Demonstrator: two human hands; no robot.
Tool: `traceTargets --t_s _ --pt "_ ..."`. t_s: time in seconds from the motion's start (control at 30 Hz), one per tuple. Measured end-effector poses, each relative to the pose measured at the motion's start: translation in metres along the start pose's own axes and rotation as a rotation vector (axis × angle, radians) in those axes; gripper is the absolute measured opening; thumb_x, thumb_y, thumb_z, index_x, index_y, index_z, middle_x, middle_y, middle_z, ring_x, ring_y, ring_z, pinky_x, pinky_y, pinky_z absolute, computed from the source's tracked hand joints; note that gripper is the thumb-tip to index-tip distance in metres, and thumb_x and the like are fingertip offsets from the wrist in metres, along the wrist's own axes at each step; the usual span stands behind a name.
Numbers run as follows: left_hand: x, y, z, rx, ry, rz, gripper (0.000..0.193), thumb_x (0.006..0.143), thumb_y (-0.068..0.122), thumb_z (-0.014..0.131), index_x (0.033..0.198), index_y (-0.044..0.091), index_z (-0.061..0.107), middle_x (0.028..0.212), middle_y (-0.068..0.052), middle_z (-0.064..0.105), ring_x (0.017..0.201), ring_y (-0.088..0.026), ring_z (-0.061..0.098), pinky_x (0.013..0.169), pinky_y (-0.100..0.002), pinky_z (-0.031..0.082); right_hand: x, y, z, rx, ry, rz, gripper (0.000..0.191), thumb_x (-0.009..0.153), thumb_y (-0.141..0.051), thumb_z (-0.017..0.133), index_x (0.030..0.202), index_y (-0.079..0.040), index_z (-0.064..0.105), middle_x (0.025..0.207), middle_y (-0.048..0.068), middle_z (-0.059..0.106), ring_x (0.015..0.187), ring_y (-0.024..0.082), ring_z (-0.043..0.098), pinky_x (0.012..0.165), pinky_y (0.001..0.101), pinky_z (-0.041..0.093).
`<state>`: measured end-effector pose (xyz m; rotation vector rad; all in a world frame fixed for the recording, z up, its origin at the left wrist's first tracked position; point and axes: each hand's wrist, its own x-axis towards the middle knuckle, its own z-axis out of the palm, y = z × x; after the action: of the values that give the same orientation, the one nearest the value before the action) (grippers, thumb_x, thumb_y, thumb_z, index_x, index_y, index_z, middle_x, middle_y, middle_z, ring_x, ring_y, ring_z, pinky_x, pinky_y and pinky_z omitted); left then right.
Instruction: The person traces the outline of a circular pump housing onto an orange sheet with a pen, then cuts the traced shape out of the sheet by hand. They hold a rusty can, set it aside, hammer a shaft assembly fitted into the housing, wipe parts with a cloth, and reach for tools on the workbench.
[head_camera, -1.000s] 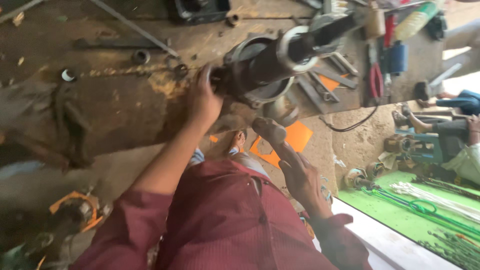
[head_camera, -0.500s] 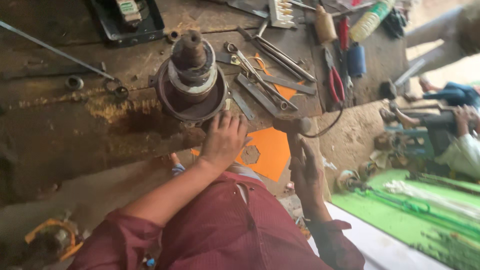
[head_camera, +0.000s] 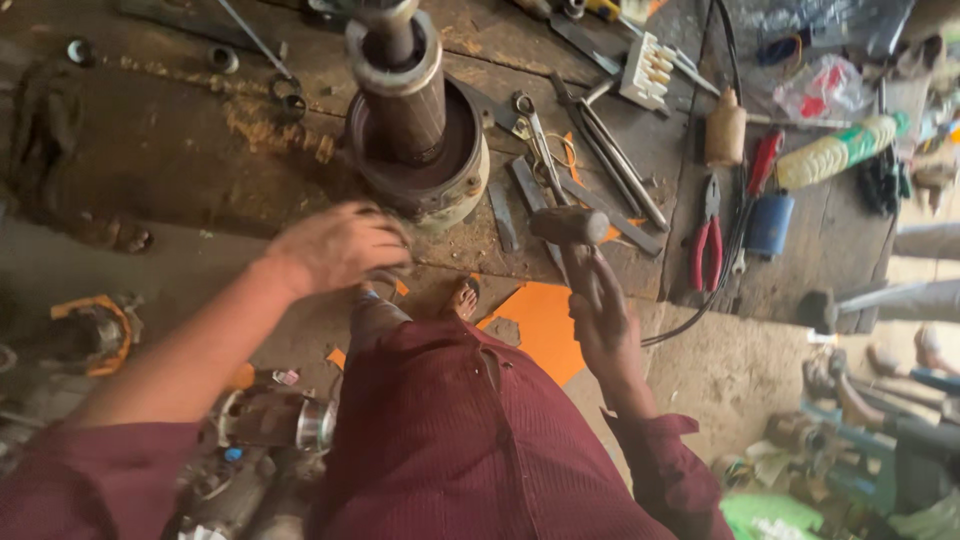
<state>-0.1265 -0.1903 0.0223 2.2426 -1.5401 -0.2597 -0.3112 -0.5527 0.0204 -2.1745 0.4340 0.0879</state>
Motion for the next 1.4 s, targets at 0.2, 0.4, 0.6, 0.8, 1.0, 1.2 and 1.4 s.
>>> traceTargets --t_s 0.2,0.4,0.6,0.8,1.0,1.2,1.4 --pt "-0.042 0.011 -0.010 0.178 0.034 -0.371 0.043 0.070 0.020 0.076 0.113 0.025 0.074 0.124 0.005 0.069 0.136 -0.029 0.050 0.111 -0.056 0.038 0.031 -0.015 0.004 0.033 -0.104 -0.098 0.061 0.100 -0.018 0.064 0.157 -0.017 0.043 0.086 0.008 0.075 0.059 0.010 0.065 0.057 0.0287 0.055" --pt "-0.032 0.023 0.032 0.122 0.478 -0.733 0.060 0.083 0.053 0.090 0.116 0.009 0.067 0.146 -0.023 0.052 0.137 -0.045 0.043 0.114 -0.061 0.038 0.040 -0.013 -0.006 0.064 -0.072 -0.294 0.056 0.101 -0.015 0.063 0.155 -0.012 0.046 0.089 0.010 0.075 0.061 0.011 0.065 0.059 0.0284 0.055" --pt "0.001 0.037 0.064 0.242 0.816 -0.822 0.040 0.088 0.037 0.089 0.116 0.012 0.075 0.136 -0.018 0.060 0.145 -0.046 0.042 0.120 -0.059 0.039 0.048 -0.010 0.007 -0.045 0.073 -0.699 0.042 0.108 -0.014 0.056 0.150 -0.011 0.049 0.093 0.012 0.069 0.078 0.020 0.068 0.070 0.0329 0.056" --pt "-0.007 0.029 0.067 0.233 0.829 -0.764 0.030 0.085 0.035 0.092 0.109 0.019 0.081 0.127 -0.011 0.062 0.141 -0.042 0.042 0.118 -0.056 0.040 0.075 -0.014 0.028 -0.065 -0.107 -0.468 0.055 0.106 -0.015 0.056 0.159 -0.007 0.042 0.113 0.022 0.073 0.078 0.020 0.071 0.067 0.0350 0.056" --pt "-0.011 0.026 0.075 0.250 0.849 -0.728 0.027 0.088 0.033 0.092 0.110 0.022 0.080 0.128 -0.004 0.065 0.145 -0.037 0.043 0.121 -0.054 0.039 0.050 0.010 0.023 0.105 0.042 -0.531 0.048 0.108 -0.014 0.055 0.154 -0.017 0.043 0.106 0.018 0.071 0.069 0.017 0.063 0.063 0.0343 0.054" --pt "-0.013 0.025 0.074 0.278 0.832 -0.711 0.027 0.087 0.033 0.090 0.109 0.022 0.081 0.128 -0.004 0.067 0.141 -0.039 0.043 0.116 -0.056 0.039 0.074 -0.010 0.034 -0.179 -0.116 -0.533 0.060 0.104 -0.015 0.062 0.160 -0.011 0.041 0.083 0.013 0.069 0.068 0.016 0.062 0.062 0.0346 0.052" --pt "-0.014 0.024 0.077 0.290 0.824 -0.759 0.028 0.088 0.041 0.087 0.109 0.025 0.080 0.125 -0.005 0.066 0.139 -0.040 0.044 0.115 -0.057 0.040 0.046 -0.044 -0.007 0.044 0.051 -0.580 0.048 0.110 -0.014 0.057 0.157 -0.013 0.044 0.128 0.023 0.070 0.085 0.026 0.066 0.073 0.0345 0.056"
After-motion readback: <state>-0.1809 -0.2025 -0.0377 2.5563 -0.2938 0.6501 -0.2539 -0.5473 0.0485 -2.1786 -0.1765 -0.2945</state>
